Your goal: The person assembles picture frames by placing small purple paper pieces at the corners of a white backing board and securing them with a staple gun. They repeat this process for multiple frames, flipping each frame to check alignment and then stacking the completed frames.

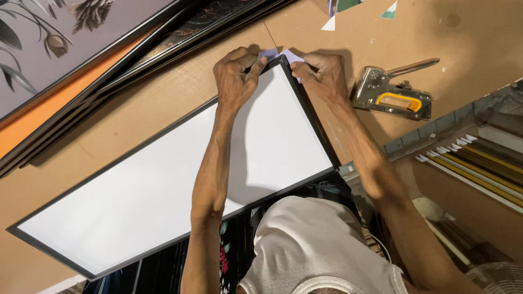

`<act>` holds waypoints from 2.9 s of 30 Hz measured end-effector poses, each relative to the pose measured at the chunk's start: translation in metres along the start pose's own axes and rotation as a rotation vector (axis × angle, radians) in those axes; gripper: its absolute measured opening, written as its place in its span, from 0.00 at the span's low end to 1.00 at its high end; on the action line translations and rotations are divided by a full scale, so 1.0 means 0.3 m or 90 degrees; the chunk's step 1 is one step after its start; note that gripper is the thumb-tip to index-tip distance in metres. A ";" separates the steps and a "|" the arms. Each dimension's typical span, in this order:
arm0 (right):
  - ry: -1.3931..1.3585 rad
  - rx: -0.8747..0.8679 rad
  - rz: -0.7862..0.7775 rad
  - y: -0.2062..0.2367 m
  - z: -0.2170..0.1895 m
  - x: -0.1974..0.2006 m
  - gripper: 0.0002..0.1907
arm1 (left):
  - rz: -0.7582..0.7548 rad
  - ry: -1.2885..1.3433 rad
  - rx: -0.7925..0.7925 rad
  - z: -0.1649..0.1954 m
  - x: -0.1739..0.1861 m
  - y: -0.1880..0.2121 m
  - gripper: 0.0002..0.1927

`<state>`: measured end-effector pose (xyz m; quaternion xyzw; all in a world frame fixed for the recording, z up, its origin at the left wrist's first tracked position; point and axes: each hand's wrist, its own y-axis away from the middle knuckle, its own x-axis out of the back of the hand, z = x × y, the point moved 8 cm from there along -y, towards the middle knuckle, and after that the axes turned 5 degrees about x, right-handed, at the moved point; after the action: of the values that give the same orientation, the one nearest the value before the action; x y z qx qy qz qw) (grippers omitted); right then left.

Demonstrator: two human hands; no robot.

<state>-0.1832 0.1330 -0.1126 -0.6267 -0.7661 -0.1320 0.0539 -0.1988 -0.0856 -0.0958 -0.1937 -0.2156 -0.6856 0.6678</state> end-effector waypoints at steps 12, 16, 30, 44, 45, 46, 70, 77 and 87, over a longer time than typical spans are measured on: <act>0.139 0.064 0.023 0.020 -0.129 0.003 0.06 | -0.027 -0.033 -0.122 0.097 0.002 0.008 0.11; 0.178 0.089 0.018 0.031 -0.157 -0.018 0.05 | -0.032 -0.052 -0.125 0.095 -0.013 0.003 0.12; 0.607 0.384 -0.039 0.074 -0.296 -0.153 0.19 | -0.008 -0.064 -0.198 0.115 -0.042 0.031 0.16; 0.322 0.120 -0.161 -0.076 -0.153 0.002 0.04 | 0.129 -0.090 -0.199 0.149 -0.133 0.192 0.32; 0.278 0.073 -0.155 -0.090 -0.125 0.013 0.05 | 0.153 -0.093 -0.191 0.154 -0.139 0.190 0.34; 0.248 0.050 -0.160 -0.102 -0.106 0.015 0.07 | 0.174 -0.098 -0.183 0.160 -0.144 0.192 0.36; 0.599 0.088 -0.118 0.144 -0.267 0.424 0.31 | 0.282 -0.122 -0.076 0.207 -0.203 0.174 0.30; 0.640 0.033 -0.195 0.251 -0.160 0.610 0.39 | 0.317 -0.135 -0.091 0.204 -0.224 0.183 0.24; 0.876 0.097 -0.395 0.109 -0.062 0.574 0.45 | 0.331 -0.141 -0.085 0.208 -0.228 0.168 0.22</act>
<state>-0.1889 0.2968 -0.0477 -0.1534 -0.7075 -0.4493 0.5234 -0.1476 0.0050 -0.0798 -0.3598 -0.1849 -0.4784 0.7794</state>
